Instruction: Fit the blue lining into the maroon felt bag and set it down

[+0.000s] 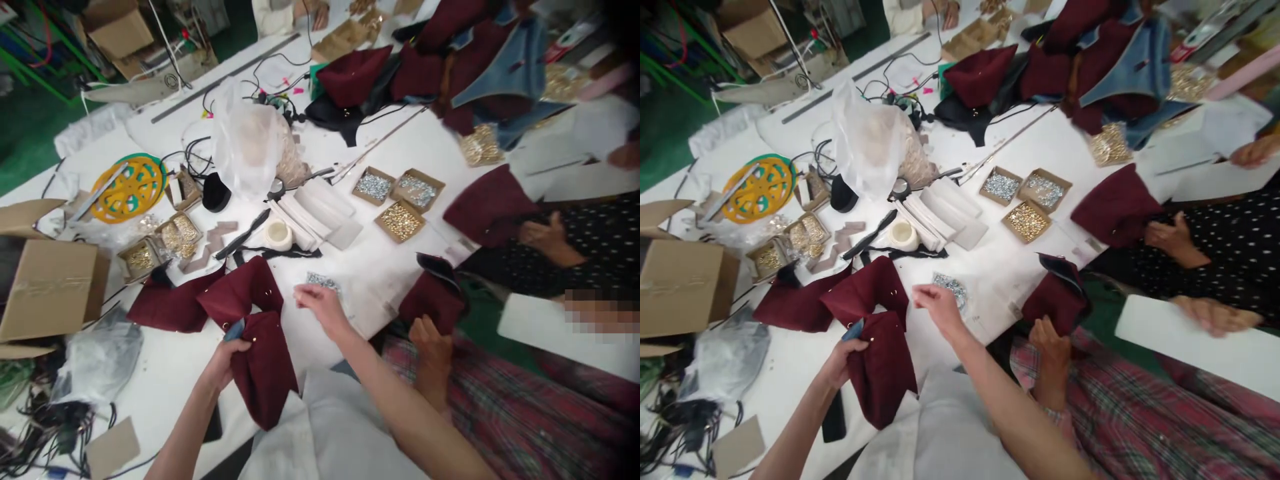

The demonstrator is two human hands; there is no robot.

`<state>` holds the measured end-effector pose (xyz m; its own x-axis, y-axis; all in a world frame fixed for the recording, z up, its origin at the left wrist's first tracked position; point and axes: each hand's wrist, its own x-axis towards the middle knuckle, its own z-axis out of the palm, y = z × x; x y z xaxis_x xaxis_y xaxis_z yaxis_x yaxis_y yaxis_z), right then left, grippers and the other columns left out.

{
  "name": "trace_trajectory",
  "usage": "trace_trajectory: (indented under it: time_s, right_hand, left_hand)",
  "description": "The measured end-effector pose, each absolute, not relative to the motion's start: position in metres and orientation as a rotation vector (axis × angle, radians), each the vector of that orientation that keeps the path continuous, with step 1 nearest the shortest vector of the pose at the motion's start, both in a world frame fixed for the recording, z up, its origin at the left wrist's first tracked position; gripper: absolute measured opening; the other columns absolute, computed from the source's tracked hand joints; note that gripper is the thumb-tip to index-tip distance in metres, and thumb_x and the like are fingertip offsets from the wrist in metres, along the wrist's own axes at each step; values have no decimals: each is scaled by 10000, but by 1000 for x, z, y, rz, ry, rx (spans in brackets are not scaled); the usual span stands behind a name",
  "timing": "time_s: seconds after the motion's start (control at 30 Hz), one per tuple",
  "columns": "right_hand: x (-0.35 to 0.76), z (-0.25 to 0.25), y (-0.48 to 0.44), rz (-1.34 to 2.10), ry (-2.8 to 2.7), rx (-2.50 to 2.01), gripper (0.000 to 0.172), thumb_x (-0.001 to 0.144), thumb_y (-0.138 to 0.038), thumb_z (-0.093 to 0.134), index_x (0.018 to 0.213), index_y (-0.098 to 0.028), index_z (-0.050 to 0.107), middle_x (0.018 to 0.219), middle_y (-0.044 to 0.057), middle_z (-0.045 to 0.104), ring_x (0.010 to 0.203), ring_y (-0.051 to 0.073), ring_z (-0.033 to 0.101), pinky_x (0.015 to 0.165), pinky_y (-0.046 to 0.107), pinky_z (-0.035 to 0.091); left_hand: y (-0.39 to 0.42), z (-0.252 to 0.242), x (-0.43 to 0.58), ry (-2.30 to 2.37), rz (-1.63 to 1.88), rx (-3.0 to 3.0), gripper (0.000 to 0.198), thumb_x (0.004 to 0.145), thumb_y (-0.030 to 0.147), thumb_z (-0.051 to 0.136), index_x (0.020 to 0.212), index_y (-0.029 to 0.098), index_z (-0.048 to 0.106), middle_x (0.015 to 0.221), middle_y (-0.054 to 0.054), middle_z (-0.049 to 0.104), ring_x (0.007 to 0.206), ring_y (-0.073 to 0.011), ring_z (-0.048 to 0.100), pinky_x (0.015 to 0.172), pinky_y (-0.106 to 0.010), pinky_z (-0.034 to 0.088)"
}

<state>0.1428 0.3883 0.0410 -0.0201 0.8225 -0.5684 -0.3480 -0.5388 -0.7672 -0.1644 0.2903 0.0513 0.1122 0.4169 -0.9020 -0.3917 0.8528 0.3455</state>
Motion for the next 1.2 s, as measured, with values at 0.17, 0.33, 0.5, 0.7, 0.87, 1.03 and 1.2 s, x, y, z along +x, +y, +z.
trace_trajectory:
  time_s: [0.17, 0.33, 0.5, 0.7, 0.87, 1.03, 1.2]
  right_hand:
    - [90, 62, 341, 1836, -553, -1274, 412, 807, -478, 964, 1127, -230, 889, 998, 59, 853, 882, 202, 743, 837, 362, 635]
    - [90, 87, 332, 1783, -700, -1256, 303, 900, -487, 889, 1101, -262, 876, 993, 40, 835, 879, 207, 714, 799, 344, 601]
    - [95, 100, 320, 1730, -895, -1225, 209, 969, -436, 823, 1085, -264, 850, 1042, 21, 799, 957, 199, 688, 892, 332, 567]
    - [92, 104, 312, 1515, -1076, -1258, 163, 1008, -406, 780, 1073, -279, 860, 1064, 32, 776, 1008, 211, 704, 929, 346, 563]
    - [85, 113, 305, 1289, -1123, -1329, 148, 1012, -388, 798, 1086, -311, 900, 1080, 54, 820, 1024, 237, 754, 934, 389, 599]
    - [83, 125, 299, 1158, -1144, -1416, 121, 1021, -356, 790, 1074, -322, 894, 1100, 58, 852, 1030, 263, 782, 957, 423, 627]
    - [83, 133, 289, 1059, -1193, -1421, 210, 1073, -346, 699, 1178, -323, 879, 1193, 91, 819, 1100, 285, 760, 963, 447, 627]
  left_hand:
    - [305, 88, -180, 1295, 656, 111, 429, 704, 181, 863, 1126, 111, 830, 1049, -151, 894, 864, -305, 837, 901, -412, 667]
    - [307, 104, -182, 1223, 672, 148, 480, 717, 186, 848, 1191, 110, 829, 1081, -161, 891, 911, -337, 846, 874, -418, 677]
    - [293, 107, -171, 1147, 698, 85, 503, 707, 208, 847, 1199, 107, 824, 1057, -161, 893, 928, -351, 852, 940, -454, 684]
    - [283, 106, -160, 1094, 700, 61, 545, 706, 254, 840, 1237, 131, 822, 1009, -139, 896, 1075, -403, 838, 1040, -524, 664]
    - [281, 114, -157, 1126, 720, 101, 512, 681, 260, 858, 1177, 135, 837, 1030, -145, 894, 1082, -407, 831, 1045, -524, 654]
    - [285, 133, -149, 1209, 769, 172, 414, 653, 208, 888, 1062, 153, 850, 1054, -132, 892, 958, -371, 829, 924, -470, 661]
    - [289, 152, -138, 1225, 756, 247, 372, 691, 179, 892, 1059, 150, 844, 1025, -107, 879, 903, -325, 804, 902, -445, 645]
